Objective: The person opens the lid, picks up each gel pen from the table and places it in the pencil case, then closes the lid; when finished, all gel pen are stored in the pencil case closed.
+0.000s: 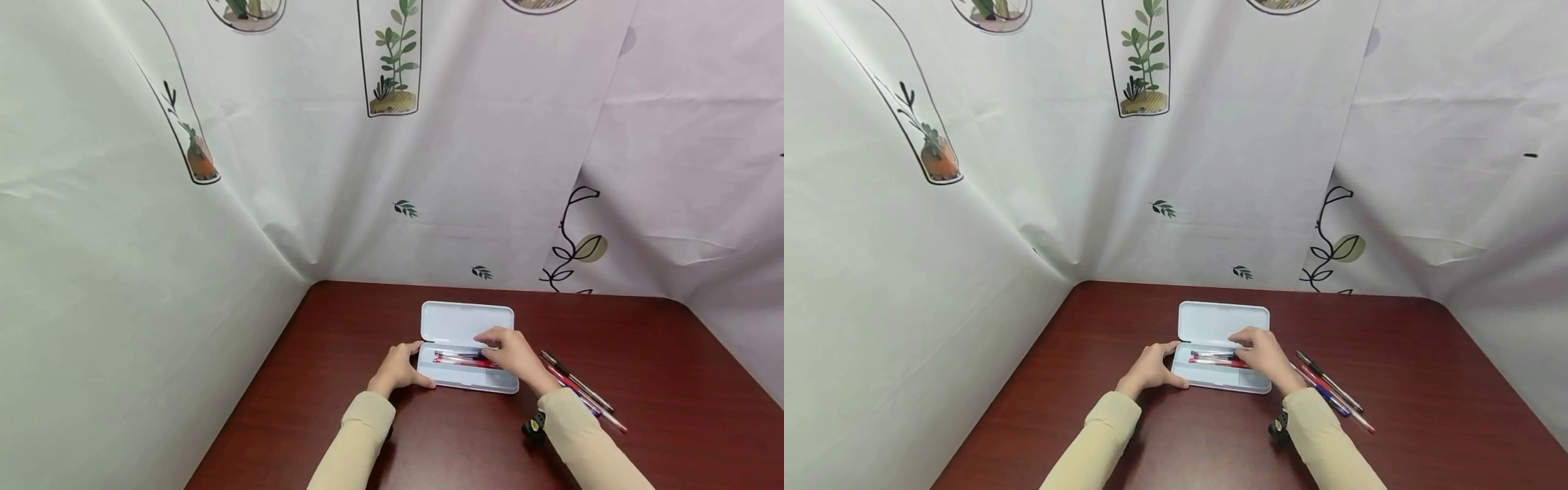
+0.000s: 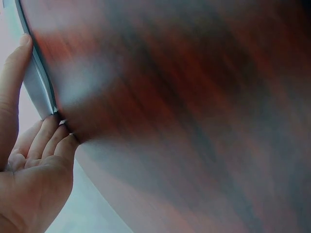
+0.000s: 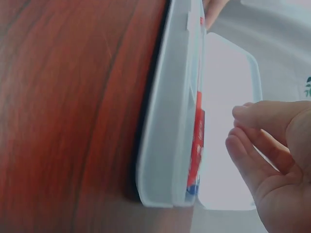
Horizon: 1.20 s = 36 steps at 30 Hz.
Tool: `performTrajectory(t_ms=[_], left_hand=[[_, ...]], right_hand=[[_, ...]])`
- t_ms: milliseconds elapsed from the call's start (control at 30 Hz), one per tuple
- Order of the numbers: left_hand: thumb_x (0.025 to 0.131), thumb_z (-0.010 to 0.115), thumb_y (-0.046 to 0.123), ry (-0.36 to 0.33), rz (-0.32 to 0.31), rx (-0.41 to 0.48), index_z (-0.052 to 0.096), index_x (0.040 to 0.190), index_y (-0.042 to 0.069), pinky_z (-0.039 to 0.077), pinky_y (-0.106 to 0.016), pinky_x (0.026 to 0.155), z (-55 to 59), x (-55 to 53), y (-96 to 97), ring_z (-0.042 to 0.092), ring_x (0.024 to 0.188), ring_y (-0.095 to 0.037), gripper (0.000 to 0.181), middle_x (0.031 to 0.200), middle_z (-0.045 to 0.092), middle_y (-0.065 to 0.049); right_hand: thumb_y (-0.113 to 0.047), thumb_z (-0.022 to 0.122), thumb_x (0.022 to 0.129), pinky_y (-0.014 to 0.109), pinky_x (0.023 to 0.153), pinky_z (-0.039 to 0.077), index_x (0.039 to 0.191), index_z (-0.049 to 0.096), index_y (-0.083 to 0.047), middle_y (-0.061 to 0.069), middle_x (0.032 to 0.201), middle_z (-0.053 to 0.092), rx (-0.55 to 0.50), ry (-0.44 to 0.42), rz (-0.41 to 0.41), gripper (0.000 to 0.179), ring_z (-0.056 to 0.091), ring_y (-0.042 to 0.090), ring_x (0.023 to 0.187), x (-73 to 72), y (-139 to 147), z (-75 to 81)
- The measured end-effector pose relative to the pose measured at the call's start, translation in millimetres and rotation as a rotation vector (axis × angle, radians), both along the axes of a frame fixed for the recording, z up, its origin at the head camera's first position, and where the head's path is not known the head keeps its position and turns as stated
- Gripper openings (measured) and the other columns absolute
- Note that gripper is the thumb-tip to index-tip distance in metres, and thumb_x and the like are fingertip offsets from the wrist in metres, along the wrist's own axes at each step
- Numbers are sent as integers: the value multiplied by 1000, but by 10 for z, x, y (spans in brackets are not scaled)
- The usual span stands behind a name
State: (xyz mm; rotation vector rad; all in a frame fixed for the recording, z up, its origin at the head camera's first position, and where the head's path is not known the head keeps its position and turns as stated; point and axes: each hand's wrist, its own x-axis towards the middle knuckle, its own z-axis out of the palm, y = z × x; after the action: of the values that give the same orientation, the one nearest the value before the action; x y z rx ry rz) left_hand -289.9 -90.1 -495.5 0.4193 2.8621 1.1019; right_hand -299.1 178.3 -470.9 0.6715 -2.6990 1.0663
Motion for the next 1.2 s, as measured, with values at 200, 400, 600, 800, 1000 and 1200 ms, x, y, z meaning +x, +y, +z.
performTrajectory(t_ms=[200,400,600,800,1000,1200], left_hand=[[56,97,26,-8,-3,21,58,134,5,46,-42,103,20,-2,-4,55,122,-28,90,130,64,-12],[56,97,25,-3,-9,30,59,134,5,46,-41,102,19,-5,-23,57,119,-26,89,128,65,-11],[55,97,26,6,-12,24,59,134,4,46,-41,102,-3,-8,-32,57,120,-26,90,128,65,-12],[55,97,25,4,-12,21,59,134,4,46,-41,102,-4,0,-37,57,119,-27,90,128,65,-12],[55,97,25,5,-9,27,58,134,3,46,-41,102,14,-2,-43,56,120,-28,90,129,64,-12],[55,97,25,14,-23,32,60,133,5,47,-39,100,3,-18,-40,59,116,-24,88,127,65,-10]], right_hand=[[1,71,83,45,80,57,106,75,-1,15,104,71,9,-2,-41,23,69,29,92,24,160,90],[-1,71,84,43,79,58,106,75,-2,15,104,71,27,-25,-93,23,66,24,89,61,350,116],[-6,72,85,45,80,57,108,74,-3,13,105,71,55,-69,-136,23,65,24,90,114,527,127],[-8,71,86,50,85,55,109,74,-5,17,110,70,97,-100,-167,23,64,30,98,174,695,114],[-9,71,86,53,86,53,109,74,-4,19,111,70,110,-98,-187,23,63,35,103,220,838,87],[-7,72,85,52,82,55,107,74,-2,20,108,70,123,-106,-201,23,64,33,98,286,991,58]])
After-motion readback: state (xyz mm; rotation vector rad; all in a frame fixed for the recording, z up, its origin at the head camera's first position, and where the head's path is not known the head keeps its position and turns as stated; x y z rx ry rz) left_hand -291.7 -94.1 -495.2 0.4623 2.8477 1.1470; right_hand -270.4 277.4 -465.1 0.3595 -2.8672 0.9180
